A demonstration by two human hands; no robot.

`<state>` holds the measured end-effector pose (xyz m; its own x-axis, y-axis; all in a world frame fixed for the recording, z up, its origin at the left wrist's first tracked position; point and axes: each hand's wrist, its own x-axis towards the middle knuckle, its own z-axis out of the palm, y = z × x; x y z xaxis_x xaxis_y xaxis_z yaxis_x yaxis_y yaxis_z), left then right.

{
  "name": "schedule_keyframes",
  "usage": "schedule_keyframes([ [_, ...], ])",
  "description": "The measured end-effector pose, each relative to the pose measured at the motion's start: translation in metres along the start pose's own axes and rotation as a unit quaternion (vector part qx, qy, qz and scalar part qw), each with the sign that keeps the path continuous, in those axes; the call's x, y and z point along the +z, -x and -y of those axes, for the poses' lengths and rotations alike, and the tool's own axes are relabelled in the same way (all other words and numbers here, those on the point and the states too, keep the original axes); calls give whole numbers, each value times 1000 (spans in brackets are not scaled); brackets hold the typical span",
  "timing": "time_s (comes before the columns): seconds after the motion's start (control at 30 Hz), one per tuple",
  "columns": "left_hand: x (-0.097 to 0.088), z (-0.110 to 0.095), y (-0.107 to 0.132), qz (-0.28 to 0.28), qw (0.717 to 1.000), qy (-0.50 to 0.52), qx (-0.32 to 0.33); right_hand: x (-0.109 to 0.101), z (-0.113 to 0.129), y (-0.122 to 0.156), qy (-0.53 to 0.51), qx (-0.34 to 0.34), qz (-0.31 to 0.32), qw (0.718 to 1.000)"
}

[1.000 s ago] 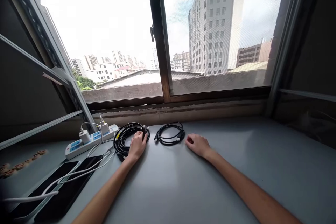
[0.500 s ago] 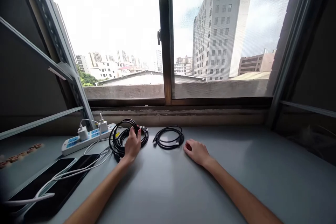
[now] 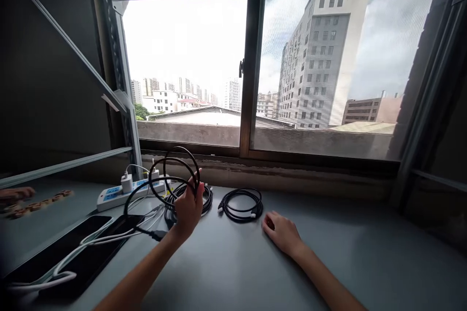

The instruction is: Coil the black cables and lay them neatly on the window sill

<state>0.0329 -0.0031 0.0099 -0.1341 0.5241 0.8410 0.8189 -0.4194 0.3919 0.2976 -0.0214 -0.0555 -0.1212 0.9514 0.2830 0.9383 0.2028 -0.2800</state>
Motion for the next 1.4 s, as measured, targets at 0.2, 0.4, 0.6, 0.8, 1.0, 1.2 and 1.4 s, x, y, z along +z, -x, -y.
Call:
schedule_keyframes([
  [0.2,-25,-18,-11,-33,988,144,52,0,1,1,-14,-12,5,1000],
  [0.4,-22,-37,7,-17,965,259,45,-1,1,0,-18,-21,-3,1000],
  [0.6,-23,-57,29,78,936,326,112,-3,4,2,-5,-22,-20,1000],
  [0.8,-19,-61,30,370,877,307,1,-3,5,2,0,-26,-28,999],
  [1.0,-23,-67,33,609,776,161,23,-6,4,0,14,-21,-6,1000],
  [1.2,-11,-70,55,569,779,-16,262,-9,4,2,24,-26,12,999],
  [1.4,-10,-75,62,549,763,-88,329,-8,3,3,30,-35,6,999],
])
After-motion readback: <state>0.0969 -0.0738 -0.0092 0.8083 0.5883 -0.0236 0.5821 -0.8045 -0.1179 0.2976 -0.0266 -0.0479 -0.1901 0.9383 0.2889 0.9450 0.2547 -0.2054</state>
